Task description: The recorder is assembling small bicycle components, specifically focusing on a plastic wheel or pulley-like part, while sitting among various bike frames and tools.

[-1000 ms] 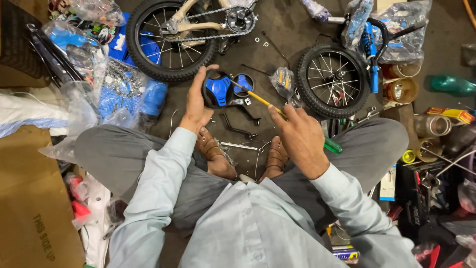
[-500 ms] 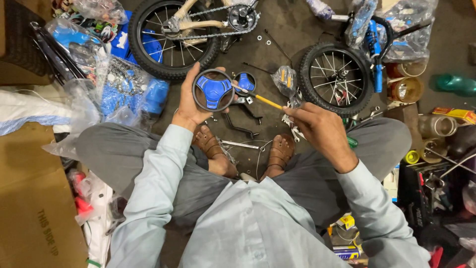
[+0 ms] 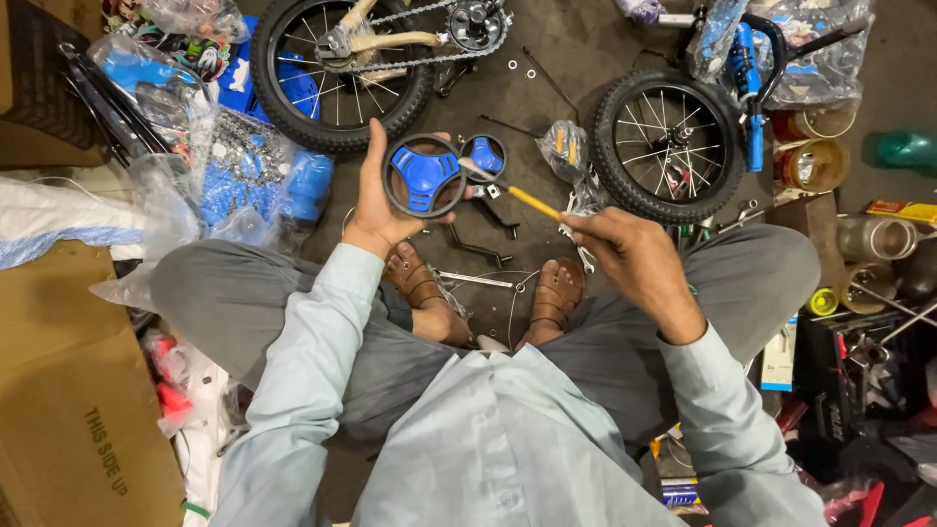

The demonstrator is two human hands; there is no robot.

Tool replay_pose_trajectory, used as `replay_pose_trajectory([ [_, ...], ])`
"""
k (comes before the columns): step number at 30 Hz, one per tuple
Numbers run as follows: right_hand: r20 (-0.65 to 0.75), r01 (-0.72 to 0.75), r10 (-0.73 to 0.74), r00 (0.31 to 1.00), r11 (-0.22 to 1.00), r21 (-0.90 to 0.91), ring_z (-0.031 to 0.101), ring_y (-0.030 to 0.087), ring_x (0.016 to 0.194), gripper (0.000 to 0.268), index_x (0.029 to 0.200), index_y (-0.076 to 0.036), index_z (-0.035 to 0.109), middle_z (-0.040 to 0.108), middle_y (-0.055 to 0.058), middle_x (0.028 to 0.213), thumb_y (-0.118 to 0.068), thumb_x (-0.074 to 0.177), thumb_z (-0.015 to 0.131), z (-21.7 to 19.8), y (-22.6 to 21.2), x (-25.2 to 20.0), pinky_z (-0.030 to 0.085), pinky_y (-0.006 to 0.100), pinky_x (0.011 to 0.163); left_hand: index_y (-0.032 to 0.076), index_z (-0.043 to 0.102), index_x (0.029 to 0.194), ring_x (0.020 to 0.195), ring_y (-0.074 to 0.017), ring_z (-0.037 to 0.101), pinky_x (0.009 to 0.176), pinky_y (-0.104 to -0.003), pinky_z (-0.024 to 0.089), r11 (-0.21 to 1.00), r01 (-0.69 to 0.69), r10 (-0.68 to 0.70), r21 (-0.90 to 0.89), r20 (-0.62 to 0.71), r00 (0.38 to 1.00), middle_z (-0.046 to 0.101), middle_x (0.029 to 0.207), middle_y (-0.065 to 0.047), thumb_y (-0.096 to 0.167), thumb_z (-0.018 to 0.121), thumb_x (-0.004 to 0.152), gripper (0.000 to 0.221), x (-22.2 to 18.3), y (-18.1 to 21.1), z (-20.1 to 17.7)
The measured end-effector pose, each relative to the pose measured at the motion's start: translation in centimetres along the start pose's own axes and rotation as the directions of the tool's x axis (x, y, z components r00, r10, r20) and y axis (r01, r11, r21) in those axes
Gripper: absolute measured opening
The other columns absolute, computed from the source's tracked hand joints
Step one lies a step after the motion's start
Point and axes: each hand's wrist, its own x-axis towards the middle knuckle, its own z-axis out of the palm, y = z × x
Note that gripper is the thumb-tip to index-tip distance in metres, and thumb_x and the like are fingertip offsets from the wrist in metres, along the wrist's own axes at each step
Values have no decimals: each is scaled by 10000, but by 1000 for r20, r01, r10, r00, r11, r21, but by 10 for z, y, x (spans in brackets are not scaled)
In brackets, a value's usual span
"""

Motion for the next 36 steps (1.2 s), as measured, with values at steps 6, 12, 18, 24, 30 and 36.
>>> replay_pose_trajectory([
  [6,-106,70,-86,991,987,-145,667,204,746,322,1265,-176,738,690,37,945,-118,949,738,2,-14,0,514,334,625,142,592,1443,1039,-334,716,777,-536,607,991,-35,47,128,-94,994,687,1279,-134,817,420,934,863,5,-3,-2],
  [12,-62,184,-240,969,862,-472,646,187,791,448,1261,-196,741,680,-12,1004,-121,820,774,21,-25,4,511,338,619,162,633,1360,976,-266,749,720,-549,612,976,124,-91,178,-185,979,726,1216,-72,854,377,834,905,7,-10,2],
  [18,-51,256,-359,932,752,-607,598,170,847,417,1262,-183,739,671,-35,1066,-138,847,742,19,-21,3,477,318,704,160,690,1283,889,-222,734,691,-505,608,929,241,-177,283,-234,956,766,1083,-75,842,383,873,853,9,-13,-3],
  [24,116,373,-425,898,592,-715,581,157,816,374,1251,-184,744,646,-43,1009,-174,881,688,1,-22,14,462,313,675,172,708,1182,804,-212,716,625,-490,617,816,386,-251,431,-339,907,750,993,-40,675,528,914,598,17,-19,-17],
  [30,334,551,-456,825,520,-652,625,166,835,321,1193,-216,774,643,-33,924,-192,883,689,-30,0,56,516,321,682,111,761,1204,891,-173,699,779,-390,604,816,425,-309,393,-325,894,768,1094,-34,457,714,1007,401,25,-46,-50],
  [36,423,617,-452,785,520,-590,692,163,993,244,1110,-265,789,736,-51,1048,-183,898,701,-38,32,101,529,352,807,162,737,1020,720,-174,696,609,-456,586,670,654,-460,351,-495,737,748,900,-8,555,631,845,444,17,-33,0],
])
